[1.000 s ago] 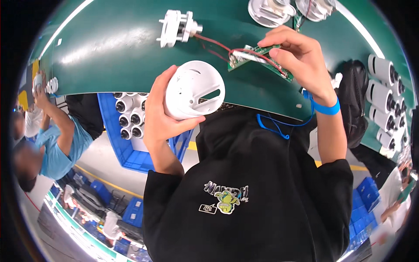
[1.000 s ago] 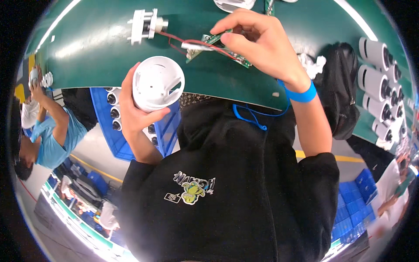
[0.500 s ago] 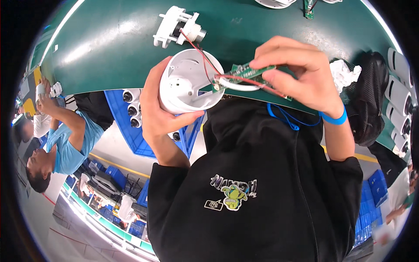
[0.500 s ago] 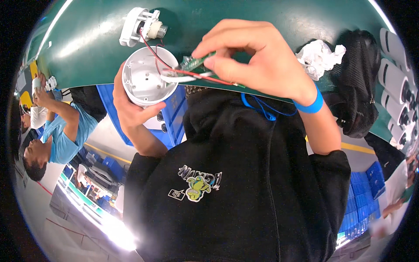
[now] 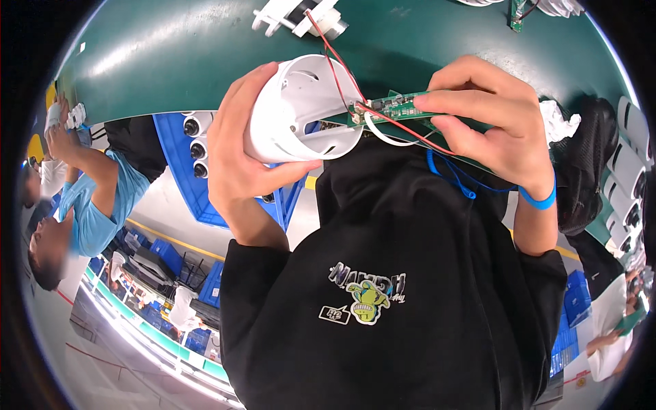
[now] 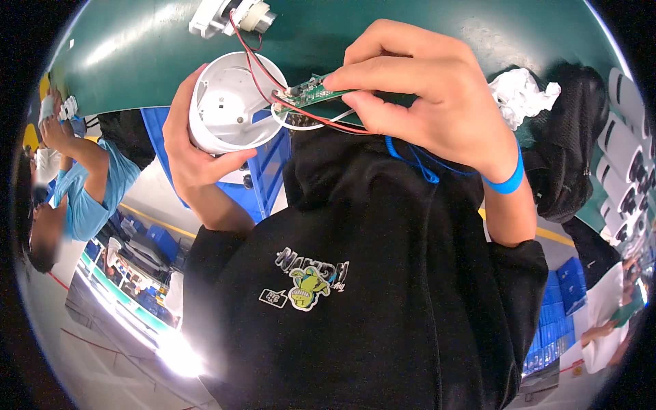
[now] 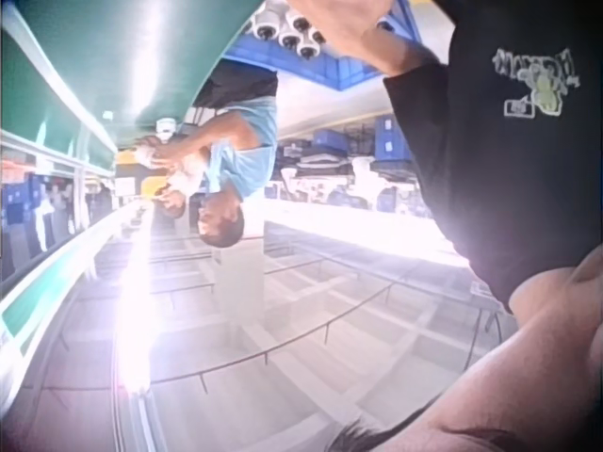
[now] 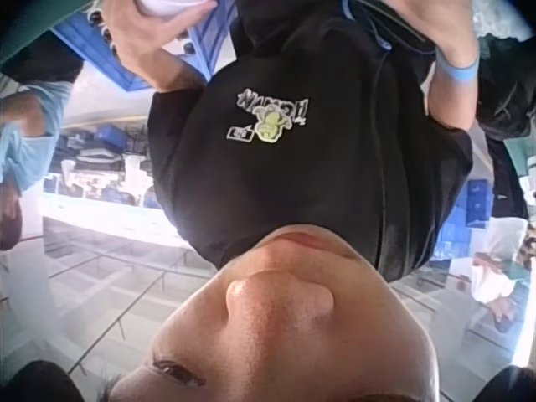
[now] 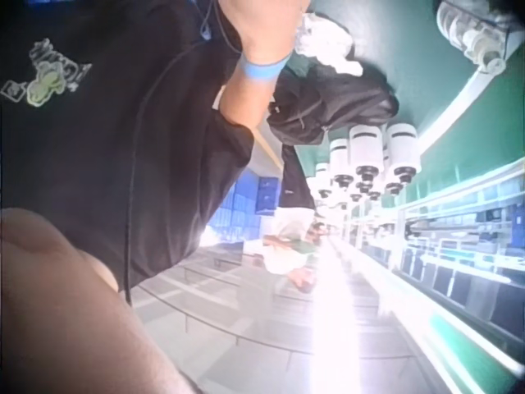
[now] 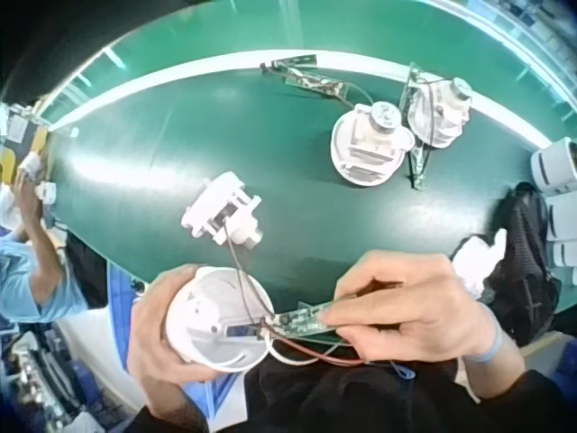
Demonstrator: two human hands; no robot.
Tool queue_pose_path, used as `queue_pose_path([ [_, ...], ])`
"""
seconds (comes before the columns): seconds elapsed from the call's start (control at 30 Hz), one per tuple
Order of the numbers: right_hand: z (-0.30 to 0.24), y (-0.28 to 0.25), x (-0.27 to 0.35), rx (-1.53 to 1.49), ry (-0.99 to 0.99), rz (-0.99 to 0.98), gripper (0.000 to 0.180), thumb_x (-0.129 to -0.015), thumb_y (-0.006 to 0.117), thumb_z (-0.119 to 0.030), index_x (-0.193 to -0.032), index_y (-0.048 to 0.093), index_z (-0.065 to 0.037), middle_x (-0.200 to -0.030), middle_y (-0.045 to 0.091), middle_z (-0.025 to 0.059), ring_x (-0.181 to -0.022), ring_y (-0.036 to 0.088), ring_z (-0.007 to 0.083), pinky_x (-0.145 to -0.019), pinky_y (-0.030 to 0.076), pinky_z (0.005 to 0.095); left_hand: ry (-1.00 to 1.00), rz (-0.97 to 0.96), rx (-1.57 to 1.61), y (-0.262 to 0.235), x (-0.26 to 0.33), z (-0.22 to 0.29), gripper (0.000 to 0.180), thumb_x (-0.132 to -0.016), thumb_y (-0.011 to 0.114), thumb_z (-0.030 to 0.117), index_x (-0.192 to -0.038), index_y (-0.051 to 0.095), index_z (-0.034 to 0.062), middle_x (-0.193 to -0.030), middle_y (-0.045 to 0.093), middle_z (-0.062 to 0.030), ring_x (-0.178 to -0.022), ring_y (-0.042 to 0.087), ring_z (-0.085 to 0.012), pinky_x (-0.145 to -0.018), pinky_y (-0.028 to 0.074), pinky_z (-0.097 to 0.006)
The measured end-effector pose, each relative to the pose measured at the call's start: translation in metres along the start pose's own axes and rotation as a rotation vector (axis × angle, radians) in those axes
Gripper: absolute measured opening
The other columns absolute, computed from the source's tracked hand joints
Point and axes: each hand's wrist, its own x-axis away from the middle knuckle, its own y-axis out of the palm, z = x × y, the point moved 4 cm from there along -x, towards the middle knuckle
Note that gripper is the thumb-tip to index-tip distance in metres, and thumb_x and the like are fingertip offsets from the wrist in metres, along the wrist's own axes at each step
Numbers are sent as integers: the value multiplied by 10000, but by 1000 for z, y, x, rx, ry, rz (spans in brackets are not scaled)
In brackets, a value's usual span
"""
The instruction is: Assembling the internal components and housing of security cameras on a production line.
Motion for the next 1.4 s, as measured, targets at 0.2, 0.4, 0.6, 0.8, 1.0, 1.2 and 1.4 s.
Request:
queue_pose_path([
  [0.2, 2, 5, -1, -13, -22, -48, 257, -702, 661, 58, -949, 695, -5, -872, 595, 92, -667, 554, 152, -555, 419, 248, -34, -37, 2, -8, 7, -3, 879, -481, 851, 293, -1219, 521, -52, -1152, 587, -218, -1012, 615, -328, -868, 473, -366],
  [0.4, 3, 11, 2, -8, -22, -48, 248, -713, 667, 52, -952, 696, -4, -879, 595, 93, -664, 554, 150, -551, 418, 246, -4, -77, -57, -10, 2, 0, 875, -479, 850, 300, -1215, 528, -47, -1139, 591, -215, -1019, 612, -328, -871, 471, -367],
  [0.6, -5, 14, 3, 83, -18, -59, 237, -718, 669, 61, -944, 692, -4, -882, 590, 91, -655, 553, 158, -545, 423, 256, -34, -121, -67, -12, 0, -1, 860, -486, 843, 306, -1213, 536, -36, -1131, 598, -200, -1003, 619, -323, -863, 475, -366],
  [0.8, -5, 21, 2, 145, -83, -105, 266, -711, 705, 25, -970, 691, -36, -879, 586, 84, -662, 557, 186, -555, 443, 286, -3, -170, -81, -10, -2, -3, 844, -490, 836, 303, -1211, 543, -23, -1124, 604, -201, -990, 626, -329, -859, 479, -360],
  [1.0, -8, 44, -6, 29, -66, -120, 201, -746, 685, -28, -943, 644, -31, -861, 574, 114, -695, 596, 280, -587, 477, 356, 11, -128, -67, -4, -4, 10, 867, -475, 853, 312, -1213, 543, -21, -1131, 603, -200, -1018, 617, -324, -875, 473, -361],
  [1.2, 14, 49, 7, -273, 308, 115, 326, -791, 675, -46, -1100, 577, -18, -875, 631, 96, -687, 622, 200, -623, 493, 301, -41, -128, -41, -1, -6, 2, 883, -472, 859, 323, -1219, 537, -21, -1134, 604, -198, -1022, 618, -321, -873, 473, -361],
  [1.4, 17, 57, 6, -610, 555, 32, 219, -888, 639, -188, -909, 613, 28, -714, 607, 38, -668, 550, 61, -567, 428, 209, 2, -87, -56, 0, -6, 5, 881, -462, 864, 317, -1205, 543, -32, -1120, 616, -190, -989, 635, -314, -856, 484, -351],
])
